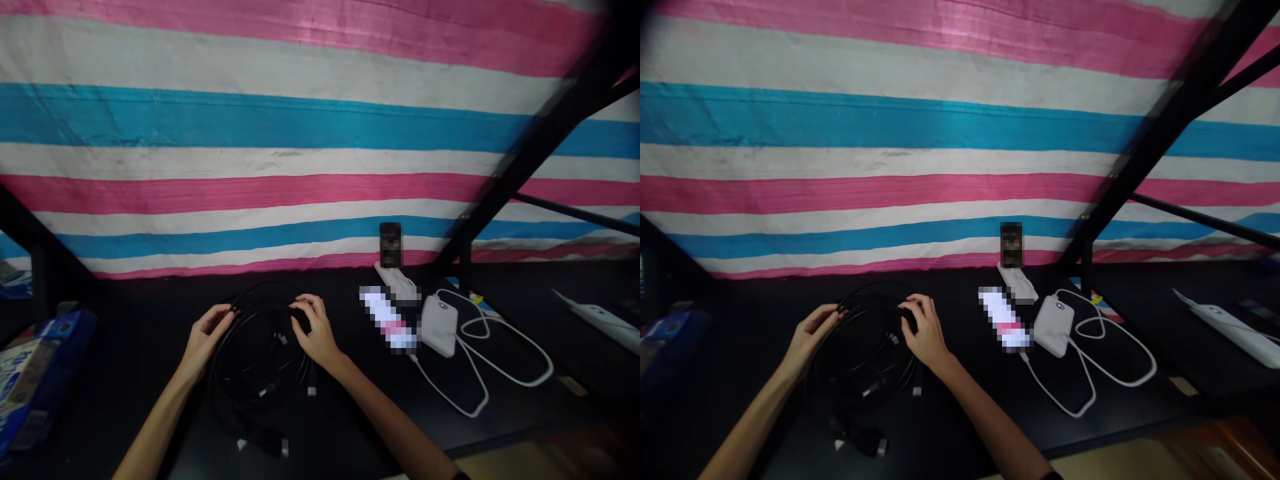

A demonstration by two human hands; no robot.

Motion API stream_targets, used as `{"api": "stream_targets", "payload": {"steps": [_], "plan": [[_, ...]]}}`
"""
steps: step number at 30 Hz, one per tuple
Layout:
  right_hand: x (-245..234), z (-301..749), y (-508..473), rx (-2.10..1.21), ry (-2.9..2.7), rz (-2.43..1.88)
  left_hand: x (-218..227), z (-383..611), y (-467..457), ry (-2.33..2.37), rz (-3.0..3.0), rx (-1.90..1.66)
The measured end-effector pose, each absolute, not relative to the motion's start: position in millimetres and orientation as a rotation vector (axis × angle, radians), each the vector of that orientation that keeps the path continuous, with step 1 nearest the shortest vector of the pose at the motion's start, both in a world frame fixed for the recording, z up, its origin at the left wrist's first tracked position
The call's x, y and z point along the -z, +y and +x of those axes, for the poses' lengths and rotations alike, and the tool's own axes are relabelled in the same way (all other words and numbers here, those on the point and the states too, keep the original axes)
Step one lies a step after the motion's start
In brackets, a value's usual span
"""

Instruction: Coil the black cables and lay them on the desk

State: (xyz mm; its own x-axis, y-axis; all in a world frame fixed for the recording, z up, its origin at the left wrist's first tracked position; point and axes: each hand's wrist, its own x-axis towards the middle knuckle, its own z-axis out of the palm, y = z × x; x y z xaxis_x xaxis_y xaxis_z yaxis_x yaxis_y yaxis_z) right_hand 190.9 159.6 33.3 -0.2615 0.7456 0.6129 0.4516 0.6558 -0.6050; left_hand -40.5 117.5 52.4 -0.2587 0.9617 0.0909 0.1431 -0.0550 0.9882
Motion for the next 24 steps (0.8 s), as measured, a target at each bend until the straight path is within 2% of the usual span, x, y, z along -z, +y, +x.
{"api": "stream_targets", "payload": {"steps": [5,11,16,19,21,24], "plan": [[-35,188,158,-0.474,-1.826,-0.979,-53,-38,112,1.320,1.166,-1.342],[-41,190,158,-0.277,-1.724,-1.134,-55,-33,108,1.240,1.092,-1.408],[-36,189,162,-0.823,-1.585,-1.075,-53,-38,111,1.271,1.129,-1.405],[-32,189,163,-1.002,-1.519,-1.106,-51,-45,117,1.476,1.298,-1.405],[-31,189,163,-1.026,-1.506,-1.081,-49,-49,120,1.781,1.533,-1.345],[-32,189,162,-1.030,-1.505,-1.045,-45,-52,123,2.266,1.736,-0.997]]}}
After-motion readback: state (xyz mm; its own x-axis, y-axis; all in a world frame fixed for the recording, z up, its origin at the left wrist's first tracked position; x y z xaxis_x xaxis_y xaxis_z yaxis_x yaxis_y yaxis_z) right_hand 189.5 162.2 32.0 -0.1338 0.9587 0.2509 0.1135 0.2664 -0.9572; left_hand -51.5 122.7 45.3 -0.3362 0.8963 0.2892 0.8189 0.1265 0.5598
